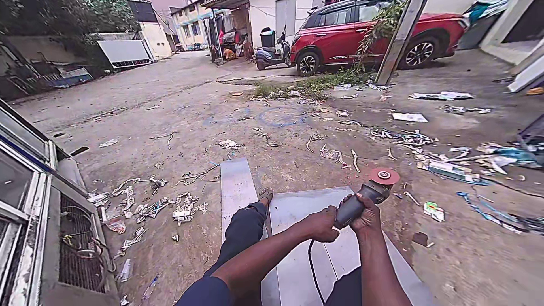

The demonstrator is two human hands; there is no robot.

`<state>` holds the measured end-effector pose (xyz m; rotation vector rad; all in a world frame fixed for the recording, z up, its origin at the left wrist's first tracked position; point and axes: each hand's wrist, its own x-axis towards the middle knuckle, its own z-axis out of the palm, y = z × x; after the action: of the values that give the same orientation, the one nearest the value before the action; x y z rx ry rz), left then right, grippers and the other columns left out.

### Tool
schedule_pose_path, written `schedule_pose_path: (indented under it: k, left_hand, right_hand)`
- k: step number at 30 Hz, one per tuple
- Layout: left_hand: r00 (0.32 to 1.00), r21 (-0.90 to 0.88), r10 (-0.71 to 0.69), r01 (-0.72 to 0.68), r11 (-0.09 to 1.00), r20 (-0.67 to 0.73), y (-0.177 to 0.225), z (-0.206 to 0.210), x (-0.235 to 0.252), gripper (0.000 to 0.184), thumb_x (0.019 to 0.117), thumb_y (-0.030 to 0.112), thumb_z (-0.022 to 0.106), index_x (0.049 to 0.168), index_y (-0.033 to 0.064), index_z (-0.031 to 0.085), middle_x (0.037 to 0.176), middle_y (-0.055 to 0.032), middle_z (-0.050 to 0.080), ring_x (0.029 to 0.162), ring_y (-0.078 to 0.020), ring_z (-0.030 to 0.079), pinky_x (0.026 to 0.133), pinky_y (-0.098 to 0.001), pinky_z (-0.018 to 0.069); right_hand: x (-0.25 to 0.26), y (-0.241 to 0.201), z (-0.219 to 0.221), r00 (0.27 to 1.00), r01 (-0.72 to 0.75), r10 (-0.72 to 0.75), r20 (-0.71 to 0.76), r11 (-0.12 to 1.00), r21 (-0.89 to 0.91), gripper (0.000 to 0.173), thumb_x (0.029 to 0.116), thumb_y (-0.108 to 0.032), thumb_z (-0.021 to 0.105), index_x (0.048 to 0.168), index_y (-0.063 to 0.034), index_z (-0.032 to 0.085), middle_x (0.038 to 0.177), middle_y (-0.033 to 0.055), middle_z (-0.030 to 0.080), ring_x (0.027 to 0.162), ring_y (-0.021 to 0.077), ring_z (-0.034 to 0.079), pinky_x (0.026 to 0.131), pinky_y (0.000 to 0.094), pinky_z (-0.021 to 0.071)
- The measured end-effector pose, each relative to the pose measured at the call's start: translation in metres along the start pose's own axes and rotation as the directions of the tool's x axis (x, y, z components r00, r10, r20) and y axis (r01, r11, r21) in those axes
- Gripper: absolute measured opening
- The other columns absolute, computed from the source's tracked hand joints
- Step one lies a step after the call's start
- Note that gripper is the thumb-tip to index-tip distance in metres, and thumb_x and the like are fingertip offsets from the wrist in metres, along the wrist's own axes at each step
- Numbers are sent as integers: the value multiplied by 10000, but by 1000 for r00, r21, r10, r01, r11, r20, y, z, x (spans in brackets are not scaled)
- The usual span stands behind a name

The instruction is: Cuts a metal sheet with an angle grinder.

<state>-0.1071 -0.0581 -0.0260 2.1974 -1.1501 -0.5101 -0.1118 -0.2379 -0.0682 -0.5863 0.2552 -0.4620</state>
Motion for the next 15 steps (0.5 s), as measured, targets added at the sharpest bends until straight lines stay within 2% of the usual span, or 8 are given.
schedule_pose_path:
  k: [2, 4, 6, 8, 10, 12, 13, 15]
  left_hand:
    - [992, 60, 107, -104, 993, -63, -8, -26, -42, 451, 966, 185, 636, 1368, -3, 557, 1270, -197, 653, 1114, -319, 670, 983, -513, 543]
    - [942, 124, 149, -116, 985, -302, -29, -52, -103, 285, 995, 238, 603, 1193, 61, 706, 1142, -95, 727, 1020, -194, 704, 933, -405, 574]
    - [790, 113, 113, -56, 992, -602, -63, -76, -164, 245, 987, 283, 634, 1066, 78, 740, 1002, -22, 752, 898, -101, 725, 843, -342, 624]
    - [607, -68, -85, 50, 996, -790, -95, -89, -230, 229, 959, 247, 644, 1043, 44, 706, 919, -20, 741, 782, -100, 718, 753, -330, 625]
    - [448, -377, -387, 116, 919, -806, -124, -83, -293, 168, 966, 143, 625, 1059, 4, 646, 868, -44, 731, 694, -135, 718, 688, -326, 635]
    - [339, -614, -654, 232, 754, -676, -153, -59, -337, 149, 997, 126, 617, 1079, 1, 611, 836, -67, 721, 619, -156, 703, 619, -338, 627]
    - [335, -640, -710, 309, 703, -619, -166, -41, -351, 135, 998, 117, 616, 1058, -3, 607, 828, -71, 708, 607, -147, 688, 604, -340, 616]
    - [361, -504, -711, 518, 691, -603, -170, 8, -373, 131, 968, 89, 616, 987, -41, 627, 819, -102, 638, 655, -137, 601, 620, -336, 533]
  right_hand:
    - [5, -6, -3, 999, 39, -40, 18, 997, 60, 70, 972, -171, 513, 1003, -108, 523, 776, 73, 648, 649, 198, 674, 604, 386, 612]
    - [3, -9, -12, 996, 82, -87, 31, 988, 130, 118, 929, -183, 578, 1009, -107, 537, 795, 86, 643, 664, 215, 664, 612, 405, 600]
    - [3, -16, -25, 990, 112, -125, 66, 978, 177, 218, 854, -231, 678, 1010, -126, 567, 831, 74, 645, 695, 209, 657, 628, 406, 593]
    - [8, -23, -31, 984, 124, -148, 100, 970, 210, 227, 841, -247, 682, 988, -117, 568, 817, 80, 651, 677, 216, 658, 618, 415, 596]
    - [5, -25, -31, 978, 135, -168, 126, 962, 236, 227, 848, -252, 670, 986, -108, 561, 807, 87, 646, 665, 220, 655, 613, 416, 594]
    - [1, -30, -29, 970, 155, -196, 145, 954, 256, 235, 865, -264, 664, 997, -102, 556, 808, 92, 643, 671, 225, 657, 620, 421, 597]
    - [0, -34, -29, 963, 171, -218, 156, 948, 267, 241, 871, -272, 662, 1002, -103, 552, 811, 92, 641, 675, 226, 657, 625, 422, 598]
    - [-4, -39, -32, 952, 203, -255, 171, 940, 273, 246, 879, -293, 651, 1001, -105, 550, 807, 93, 640, 677, 228, 654, 632, 429, 594]
